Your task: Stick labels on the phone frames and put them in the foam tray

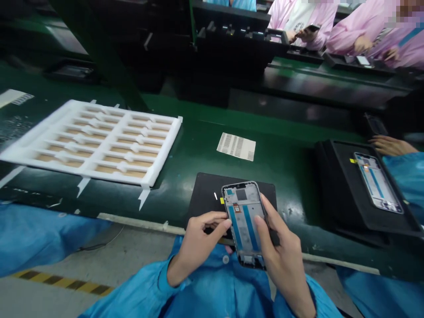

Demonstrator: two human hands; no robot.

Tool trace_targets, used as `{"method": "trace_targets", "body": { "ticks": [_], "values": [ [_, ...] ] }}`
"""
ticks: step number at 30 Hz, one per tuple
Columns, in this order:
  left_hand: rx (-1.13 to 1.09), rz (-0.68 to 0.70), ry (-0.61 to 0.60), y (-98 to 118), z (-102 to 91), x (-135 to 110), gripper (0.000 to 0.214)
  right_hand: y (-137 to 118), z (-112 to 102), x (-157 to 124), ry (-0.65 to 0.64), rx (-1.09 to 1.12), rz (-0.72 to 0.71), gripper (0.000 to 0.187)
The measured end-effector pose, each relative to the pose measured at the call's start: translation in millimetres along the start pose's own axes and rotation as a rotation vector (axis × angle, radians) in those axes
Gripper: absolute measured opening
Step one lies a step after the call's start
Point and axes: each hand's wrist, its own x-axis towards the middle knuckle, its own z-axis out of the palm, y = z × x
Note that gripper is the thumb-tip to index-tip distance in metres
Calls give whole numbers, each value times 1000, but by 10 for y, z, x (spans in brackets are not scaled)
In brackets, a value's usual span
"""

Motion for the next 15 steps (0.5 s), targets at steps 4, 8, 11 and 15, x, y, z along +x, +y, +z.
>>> {"method": "trace_targets", "body": {
  "ticks": [4,8,11,15],
  "values": [
    [18,-28,-38,30,-30,-4,25,50,35,-43,11,0,-67,49],
    [69,-29,-84,43,-70,-15,28,81,43,-65,47,-47,-138,50],
    [119,-16,-86,47,-71,-49,29,81,66,-108,82,-121,-242,53],
    [250,76,-14,13,-27,-112,26,82,179,-246,142,-331,-470,62]
  ]
}}
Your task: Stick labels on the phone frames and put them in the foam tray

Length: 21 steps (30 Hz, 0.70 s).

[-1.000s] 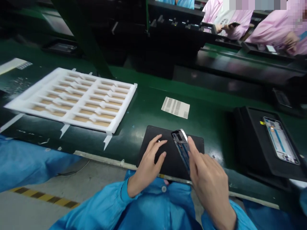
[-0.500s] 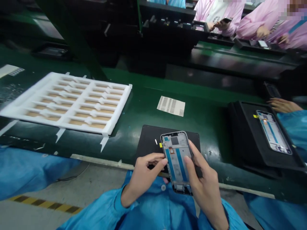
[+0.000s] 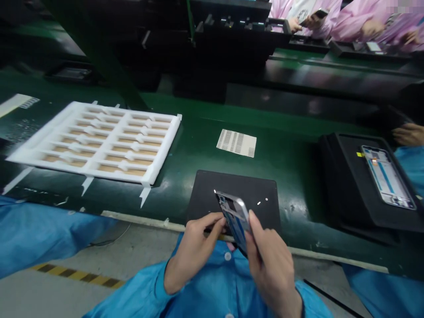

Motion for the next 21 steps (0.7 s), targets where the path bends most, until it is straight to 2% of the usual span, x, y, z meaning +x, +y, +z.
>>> {"method": "trace_targets", "body": {
  "ticks": [2,4,7,10,13,21],
  "values": [
    [66,55,66,-9,31,-24,26,-48,57,-79,48,-55,-83,65],
    [94,86,90,-4,45,-35,29,-69,97,-134,103,-44,-76,67],
    [68,70,7,38,17,-28,33,-34,93,-139,138,-17,108,61],
    [37,37,-83,94,-35,-14,35,43,43,-84,87,65,252,53],
    [52,25,-102,129,-51,-10,36,80,36,-63,75,124,243,53],
    [152,64,-59,120,32,-44,39,-51,193,-271,135,-12,160,69]
  ]
}}
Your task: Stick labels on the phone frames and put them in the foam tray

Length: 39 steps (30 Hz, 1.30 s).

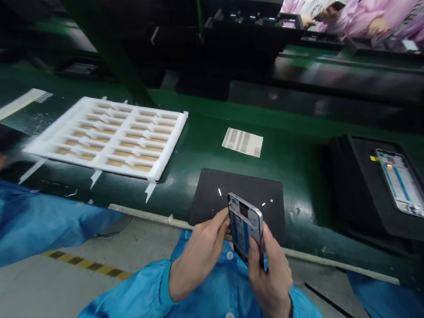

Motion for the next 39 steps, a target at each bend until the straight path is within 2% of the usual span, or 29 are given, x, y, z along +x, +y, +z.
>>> {"method": "trace_targets", "body": {
  "ticks": [6,13,20,25,28,31,33,35,37,39],
  "values": [
    [-1,51,-11,22,-69,14,41,34,-44,72,15,7,124,55],
    [12,0,-97,36,-148,-1,42,4,-73,81,30,-48,75,56],
    [56,61,-60,-16,-117,-66,41,-29,-45,-41,34,-32,30,63],
    [79,54,-32,-43,-93,-121,40,-39,-12,-82,56,-21,10,66],
    [49,88,2,-73,-95,-118,38,-41,0,-72,63,1,25,65],
    [-72,119,22,-129,-67,-90,37,-62,-11,-51,140,42,54,62],
    [-205,88,72,-169,-37,-63,35,-51,-39,-11,93,127,83,55],
    [-291,15,161,-193,-29,-35,34,32,-81,73,-56,272,72,49],
    [-275,-31,255,-187,-75,-4,36,213,-126,213,-153,357,78,48],
    [-189,-9,309,-140,-179,39,36,468,-155,397,-142,307,117,39]
  ]
}}
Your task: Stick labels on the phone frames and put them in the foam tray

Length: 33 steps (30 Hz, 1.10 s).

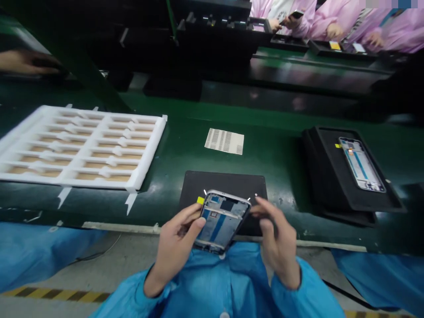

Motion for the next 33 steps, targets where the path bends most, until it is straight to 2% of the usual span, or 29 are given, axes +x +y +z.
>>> {"method": "trace_targets", "body": {
  "ticks": [2,6,9,11,15,19,22,25,29,33],
  "values": [
    [107,93,-1,111,-89,99,29,221,-106,213,-59,-89,17,25],
    [348,428,-132,359,-167,335,18,486,-192,511,-386,-106,-34,15],
    [534,715,-215,432,-117,467,20,517,-182,584,-474,-106,-43,14],
    [637,829,-249,413,-74,505,21,519,-166,587,-501,-95,-43,13],
    [715,869,-279,325,-19,468,20,576,-145,550,-442,26,17,12],
    [743,895,-330,272,60,400,24,625,-168,490,-214,153,143,12],
    [764,915,-336,256,121,392,28,526,-215,445,-97,166,159,13],
    [770,924,-298,241,120,394,25,292,-242,399,-54,158,108,13],
    [728,919,-236,186,47,346,20,-50,-180,342,-73,104,-33,13],
    [617,893,-217,140,14,261,18,-220,-69,321,-106,-33,-176,11]
  ]
}}
